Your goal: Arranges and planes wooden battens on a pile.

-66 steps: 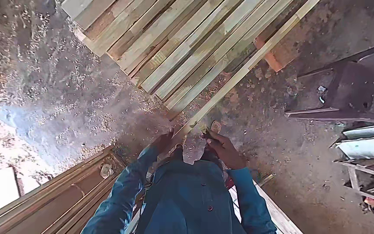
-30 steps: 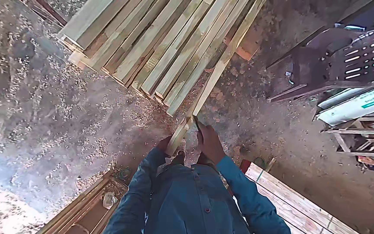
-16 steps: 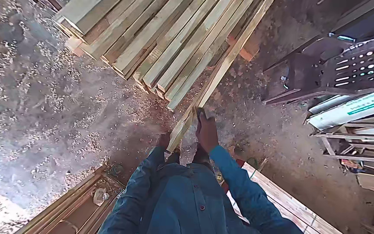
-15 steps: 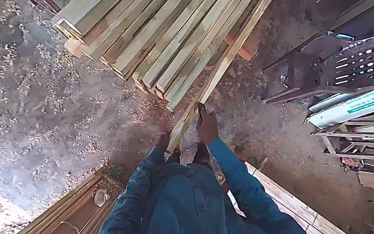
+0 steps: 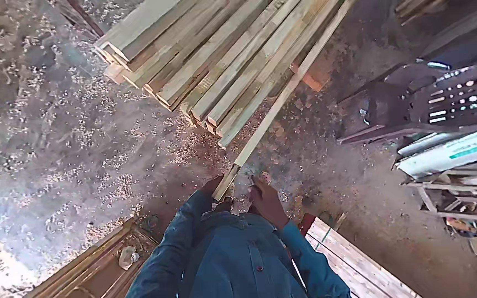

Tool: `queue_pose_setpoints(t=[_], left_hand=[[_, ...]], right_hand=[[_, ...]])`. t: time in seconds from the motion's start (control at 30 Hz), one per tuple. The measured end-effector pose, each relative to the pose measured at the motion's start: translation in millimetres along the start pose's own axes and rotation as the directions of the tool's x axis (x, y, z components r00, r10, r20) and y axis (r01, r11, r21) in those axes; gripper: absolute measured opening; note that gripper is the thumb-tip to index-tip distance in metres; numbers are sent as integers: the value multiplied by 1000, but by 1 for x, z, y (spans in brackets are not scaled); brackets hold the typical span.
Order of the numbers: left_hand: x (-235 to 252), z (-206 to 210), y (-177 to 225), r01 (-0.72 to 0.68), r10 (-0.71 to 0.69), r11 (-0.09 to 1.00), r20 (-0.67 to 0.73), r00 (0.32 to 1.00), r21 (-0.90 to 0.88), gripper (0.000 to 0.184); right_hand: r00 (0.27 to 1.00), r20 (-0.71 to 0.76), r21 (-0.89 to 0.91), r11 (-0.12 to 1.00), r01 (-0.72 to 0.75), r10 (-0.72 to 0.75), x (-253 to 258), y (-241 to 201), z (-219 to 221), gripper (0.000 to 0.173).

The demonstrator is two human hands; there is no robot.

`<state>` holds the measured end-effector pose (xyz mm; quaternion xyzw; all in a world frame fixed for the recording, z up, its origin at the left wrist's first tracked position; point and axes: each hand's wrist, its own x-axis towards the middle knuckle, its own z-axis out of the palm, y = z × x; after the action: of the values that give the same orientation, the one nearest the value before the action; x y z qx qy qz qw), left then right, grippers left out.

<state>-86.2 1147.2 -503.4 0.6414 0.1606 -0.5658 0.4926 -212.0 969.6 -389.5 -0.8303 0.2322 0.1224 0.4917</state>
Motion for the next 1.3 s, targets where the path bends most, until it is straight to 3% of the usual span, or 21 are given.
queue_pose_setpoints(t=[0.1, 0.2, 0.3, 0.43, 0.63, 0.7, 0.77, 0.83, 0.9, 1.0, 1.07, 1.3], left_hand=[[13, -4, -4, 24, -17, 997, 103, 995, -68, 61], [23, -9, -13, 73, -64, 994, 114, 991, -77, 63], [23, -17, -24, 168, -144, 970, 139, 980, -175, 64], [-2, -19, -25, 115, -98, 984, 124, 988, -140, 71], [-7, -16, -28, 2, 30, 991, 241, 970, -135, 59], [0, -15, -33, 2, 34, 989, 247, 969, -146, 60], [-2, -12, -29, -29, 48, 993, 167, 985, -117, 57], [-8, -5, -23, 9, -10, 1000, -46, 999, -12, 60], [-16, 2, -17, 59, -33, 988, -187, 982, 140, 65], [-22, 13, -15, 90, -33, 965, -229, 973, 247, 72], [-22, 16, -13, 88, -26, 965, -241, 970, 247, 73], [-19, 14, -6, 90, -56, 987, -236, 970, 136, 67]], right_hand=[[995, -80, -53, 997, 60, -64, 23, 18, -12, 53], [987, -60, -228, 965, 132, -149, 45, 7, -9, 61], [973, -46, -256, 944, 208, -227, 62, -2, 1, 65], [972, -74, -144, 967, 210, -222, 55, -1, 1, 54], [968, -33, -287, 930, 230, -250, 60, 8, 10, 56], [984, -32, -360, 920, 152, -175, 50, 14, 33, 59], [998, -21, -471, 881, 41, -57, 23, 12, 51, 66], [998, 10, -544, 838, -51, 67, -5, -3, 51, 67], [996, -37, -532, 842, -87, 79, -8, -20, 37, 60], [985, -165, -462, 878, -127, 55, 31, -29, 15, 55], [981, -171, -426, 891, -160, 95, 47, -34, 13, 52], [965, 85, -571, 806, -157, 248, -3, -48, 66, 63]])
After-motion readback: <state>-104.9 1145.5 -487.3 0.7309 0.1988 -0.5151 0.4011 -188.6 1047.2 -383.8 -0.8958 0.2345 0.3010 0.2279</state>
